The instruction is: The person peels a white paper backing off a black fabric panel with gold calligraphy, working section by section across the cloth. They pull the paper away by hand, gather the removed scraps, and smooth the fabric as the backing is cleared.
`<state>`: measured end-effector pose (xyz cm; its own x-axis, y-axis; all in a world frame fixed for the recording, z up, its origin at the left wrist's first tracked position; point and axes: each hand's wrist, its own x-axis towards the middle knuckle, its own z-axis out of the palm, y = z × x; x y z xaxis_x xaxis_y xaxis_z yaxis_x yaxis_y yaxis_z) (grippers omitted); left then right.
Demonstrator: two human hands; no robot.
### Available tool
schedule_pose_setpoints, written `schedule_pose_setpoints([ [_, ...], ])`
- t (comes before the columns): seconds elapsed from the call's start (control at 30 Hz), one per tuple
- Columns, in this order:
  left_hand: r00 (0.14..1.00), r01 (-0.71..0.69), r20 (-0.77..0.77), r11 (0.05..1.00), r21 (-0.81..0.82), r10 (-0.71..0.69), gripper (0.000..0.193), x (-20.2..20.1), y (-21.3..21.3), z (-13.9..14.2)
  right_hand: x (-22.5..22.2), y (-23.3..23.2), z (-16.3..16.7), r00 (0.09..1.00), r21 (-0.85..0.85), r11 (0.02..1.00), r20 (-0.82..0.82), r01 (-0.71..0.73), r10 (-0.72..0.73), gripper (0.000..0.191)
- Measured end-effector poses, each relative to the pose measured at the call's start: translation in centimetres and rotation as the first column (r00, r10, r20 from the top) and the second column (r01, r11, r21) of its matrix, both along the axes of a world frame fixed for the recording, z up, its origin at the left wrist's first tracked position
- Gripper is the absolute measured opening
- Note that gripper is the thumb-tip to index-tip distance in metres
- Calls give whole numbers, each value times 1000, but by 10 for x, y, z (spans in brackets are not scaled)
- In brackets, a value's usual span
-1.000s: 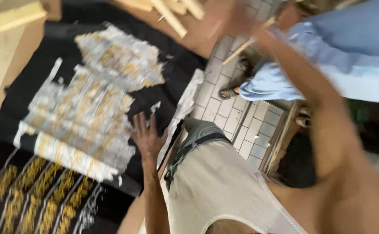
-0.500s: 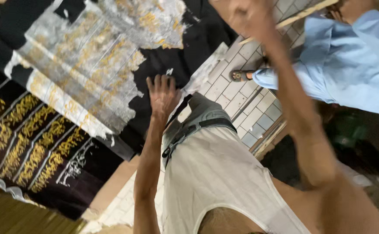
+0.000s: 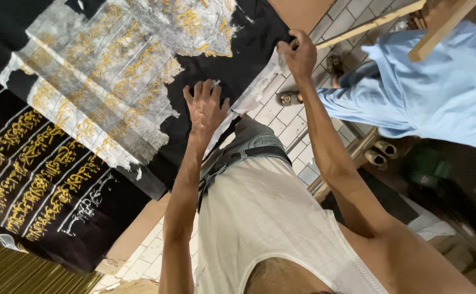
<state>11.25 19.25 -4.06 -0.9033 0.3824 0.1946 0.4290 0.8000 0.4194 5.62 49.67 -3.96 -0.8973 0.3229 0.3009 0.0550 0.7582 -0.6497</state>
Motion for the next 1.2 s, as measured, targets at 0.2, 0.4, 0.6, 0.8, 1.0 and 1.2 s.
schedule_pose_setpoints([
  [0.2,999,-41,17,979,199,38,35,-5,-8,12,-14,-9,-3,994,-345,933,4,-100,108,43],
  [0.4,980,-192,113,923,334,163,33,-28,-16,22,-55,-26,-14,989,-645,764,110,-7,102,42],
  [0.6,901,-381,395,763,522,180,30,-49,-33,27,-77,-41,-3,980,-390,915,199,101,-23,10],
  [0.8,882,-450,430,621,642,195,26,-42,-64,10,-75,-49,12,973,-788,609,199,86,120,24],
  [1.0,931,-349,334,639,686,149,12,-14,-78,-7,-39,-13,-2,990,-678,735,108,8,88,14],
  [1.2,915,-392,356,629,671,191,12,-8,-75,-10,-6,-21,11,994,-544,832,49,109,-98,34],
])
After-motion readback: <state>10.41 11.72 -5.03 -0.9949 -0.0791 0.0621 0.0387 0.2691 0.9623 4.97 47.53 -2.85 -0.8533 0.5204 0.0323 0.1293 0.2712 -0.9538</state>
